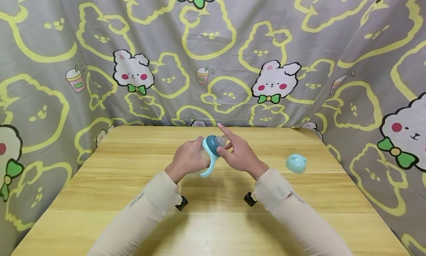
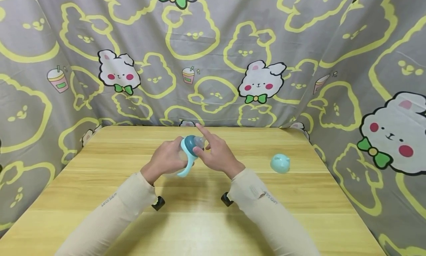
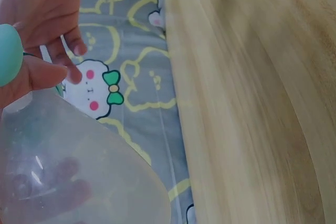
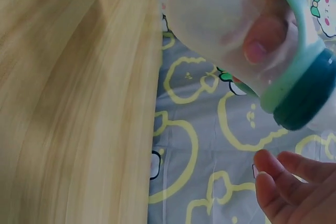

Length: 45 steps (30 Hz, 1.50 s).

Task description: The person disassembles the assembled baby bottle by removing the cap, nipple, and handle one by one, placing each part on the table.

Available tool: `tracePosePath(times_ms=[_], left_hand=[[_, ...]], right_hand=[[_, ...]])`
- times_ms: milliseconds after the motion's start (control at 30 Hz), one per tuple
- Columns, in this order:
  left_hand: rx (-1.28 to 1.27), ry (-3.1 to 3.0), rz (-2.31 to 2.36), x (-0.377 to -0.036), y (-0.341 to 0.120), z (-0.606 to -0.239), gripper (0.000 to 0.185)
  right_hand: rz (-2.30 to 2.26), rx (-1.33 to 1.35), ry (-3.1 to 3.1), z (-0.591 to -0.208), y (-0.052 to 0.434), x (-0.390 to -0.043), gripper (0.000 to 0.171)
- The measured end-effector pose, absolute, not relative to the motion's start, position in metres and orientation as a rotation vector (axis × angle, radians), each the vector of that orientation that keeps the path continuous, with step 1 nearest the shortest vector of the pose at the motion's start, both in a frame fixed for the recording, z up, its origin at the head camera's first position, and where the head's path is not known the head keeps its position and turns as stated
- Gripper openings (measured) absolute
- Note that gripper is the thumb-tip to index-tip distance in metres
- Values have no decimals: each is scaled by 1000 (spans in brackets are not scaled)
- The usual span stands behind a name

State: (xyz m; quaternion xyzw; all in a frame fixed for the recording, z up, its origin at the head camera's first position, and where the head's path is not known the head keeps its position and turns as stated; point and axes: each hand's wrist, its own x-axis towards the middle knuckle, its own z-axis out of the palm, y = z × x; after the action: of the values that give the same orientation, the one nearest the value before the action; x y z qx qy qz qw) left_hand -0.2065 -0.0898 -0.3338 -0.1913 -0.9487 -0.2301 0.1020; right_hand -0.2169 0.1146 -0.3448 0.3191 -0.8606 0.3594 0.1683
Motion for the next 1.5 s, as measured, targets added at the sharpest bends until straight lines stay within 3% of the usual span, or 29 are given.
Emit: tracePosePath(times_ms=[333, 633, 1500], left_hand=[[-563, -2780, -499, -207, -82, -335, 52], [-573, -2829, -438, -203, -79, -340, 53], [-667, -2803, -365, -207, -81, -332, 50]], right_hand=[[904, 886, -2453, -350, 101, -214, 73], [986, 726, -2550, -352, 92, -210, 42], [1195, 797, -2508, -353, 97, -214, 34]])
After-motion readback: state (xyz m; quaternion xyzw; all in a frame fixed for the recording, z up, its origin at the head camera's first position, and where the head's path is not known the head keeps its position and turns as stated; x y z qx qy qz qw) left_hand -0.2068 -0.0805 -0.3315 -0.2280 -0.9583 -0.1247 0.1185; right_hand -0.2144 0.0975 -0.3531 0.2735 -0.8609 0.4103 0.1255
